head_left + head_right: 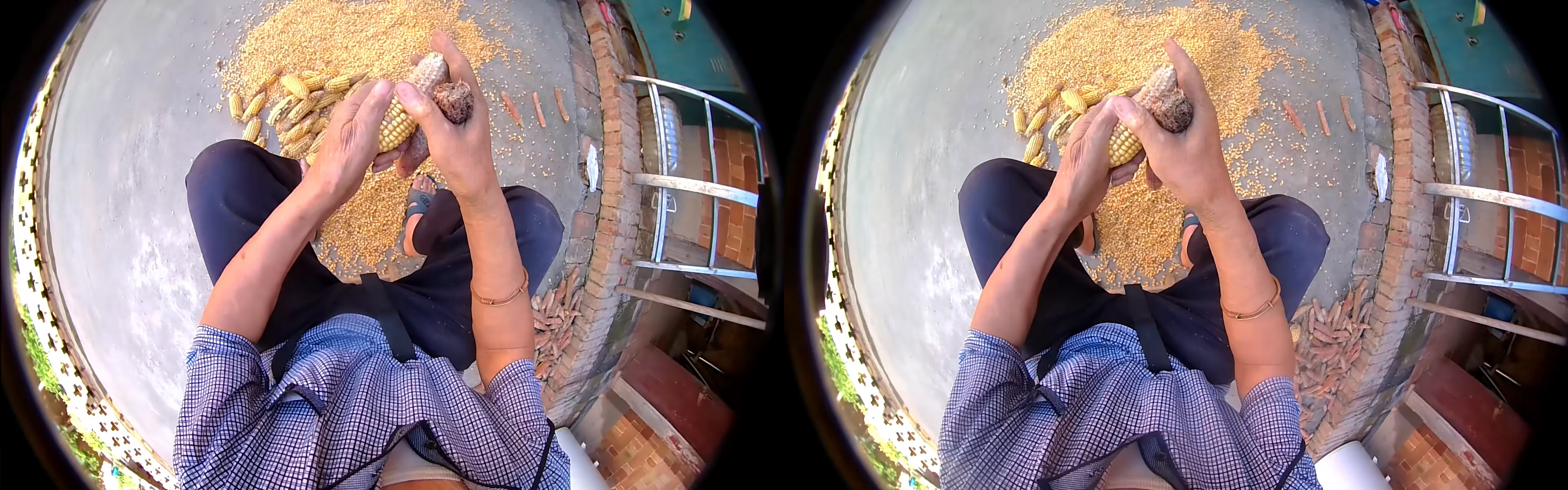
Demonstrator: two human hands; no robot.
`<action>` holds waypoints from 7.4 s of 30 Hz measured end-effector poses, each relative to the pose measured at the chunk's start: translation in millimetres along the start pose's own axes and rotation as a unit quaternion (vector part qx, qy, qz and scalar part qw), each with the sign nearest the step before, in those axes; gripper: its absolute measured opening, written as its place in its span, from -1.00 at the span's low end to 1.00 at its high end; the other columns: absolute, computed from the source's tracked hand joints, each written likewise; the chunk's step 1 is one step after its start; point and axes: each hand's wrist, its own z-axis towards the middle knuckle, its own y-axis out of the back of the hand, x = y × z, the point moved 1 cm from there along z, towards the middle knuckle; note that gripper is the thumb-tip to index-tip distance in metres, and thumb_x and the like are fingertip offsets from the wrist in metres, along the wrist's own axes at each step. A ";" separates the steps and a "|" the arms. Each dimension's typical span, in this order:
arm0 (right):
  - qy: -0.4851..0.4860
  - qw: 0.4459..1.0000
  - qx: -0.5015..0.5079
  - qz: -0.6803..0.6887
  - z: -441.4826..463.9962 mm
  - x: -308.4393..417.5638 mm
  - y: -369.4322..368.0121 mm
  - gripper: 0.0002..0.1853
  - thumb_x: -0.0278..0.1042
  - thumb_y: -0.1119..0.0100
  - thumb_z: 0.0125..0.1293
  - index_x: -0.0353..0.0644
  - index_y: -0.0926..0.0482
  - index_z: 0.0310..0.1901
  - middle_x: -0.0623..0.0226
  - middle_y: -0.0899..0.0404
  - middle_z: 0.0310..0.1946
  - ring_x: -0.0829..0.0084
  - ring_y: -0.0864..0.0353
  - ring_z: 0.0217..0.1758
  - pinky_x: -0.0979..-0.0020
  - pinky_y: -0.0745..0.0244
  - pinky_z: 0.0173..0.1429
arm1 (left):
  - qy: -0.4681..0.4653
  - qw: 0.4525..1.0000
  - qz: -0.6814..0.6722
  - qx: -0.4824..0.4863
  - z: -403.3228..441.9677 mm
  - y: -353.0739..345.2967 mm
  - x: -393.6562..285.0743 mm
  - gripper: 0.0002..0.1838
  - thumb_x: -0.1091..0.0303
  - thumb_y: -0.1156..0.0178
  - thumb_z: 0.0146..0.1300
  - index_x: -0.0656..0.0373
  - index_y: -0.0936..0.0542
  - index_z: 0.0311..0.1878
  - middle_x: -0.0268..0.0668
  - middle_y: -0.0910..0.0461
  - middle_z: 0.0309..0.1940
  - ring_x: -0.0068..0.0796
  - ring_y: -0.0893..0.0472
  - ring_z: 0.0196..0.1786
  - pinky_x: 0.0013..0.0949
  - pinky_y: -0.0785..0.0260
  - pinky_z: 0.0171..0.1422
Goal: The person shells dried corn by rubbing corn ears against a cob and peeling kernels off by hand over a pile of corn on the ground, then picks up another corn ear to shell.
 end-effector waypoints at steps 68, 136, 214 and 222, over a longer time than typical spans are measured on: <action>0.155 0.908 -0.171 -0.350 -4.3 -20.4 -23.8 -0.70 -0.29 -0.37 0.13 -0.16 -0.68 -0.09 0.10 -0.52 0.12 0.12 -0.46 0.26 0.18 -0.34 0.34 | 0.146 0.964 -0.216 -0.055 6.0 -18.4 25.2 -0.52 -0.01 0.23 0.56 0.25 -0.44 0.07 -0.23 -0.54 -0.08 -0.54 -0.52 0.04 -0.35 -0.46 0.00; -0.043 0.995 -0.087 -0.005 6.6 -13.7 29.1 -0.62 -0.46 -0.29 0.25 -0.25 -0.57 0.12 0.37 -0.61 -0.24 0.59 -0.61 -0.25 0.50 -0.64 -0.23 | 0.177 0.901 -0.387 0.085 13.5 -13.7 20.2 -0.64 0.26 0.21 0.54 0.24 -0.40 0.22 -0.15 -0.55 0.04 -0.26 -0.59 0.10 -0.05 -0.47 0.33; 0.064 0.988 -0.137 -0.008 1.7 -5.5 19.3 -0.91 -0.45 -0.31 0.26 -0.25 -0.62 -0.27 0.54 -0.55 -0.46 0.77 -0.45 -0.42 0.62 -0.35 -0.35 | 0.067 0.989 -0.029 0.127 -10.6 -14.3 -5.9 -0.50 -0.04 0.03 0.50 0.32 -0.47 0.04 -0.30 -0.49 -0.36 -0.69 -0.48 -0.44 -0.66 -0.15 -0.56; 0.086 0.981 -0.168 -0.043 -1.1 1.7 8.4 -0.95 -0.49 -0.28 0.27 -0.24 -0.60 -0.30 0.54 -0.54 -0.48 0.77 -0.43 -0.44 0.63 -0.33 -0.38 | 0.059 0.992 -0.054 0.098 -12.0 -15.9 -7.2 -0.50 -0.03 0.15 0.54 0.31 -0.49 -0.03 -0.31 -0.48 -0.37 -0.69 -0.42 -0.47 -0.62 -0.11 -0.55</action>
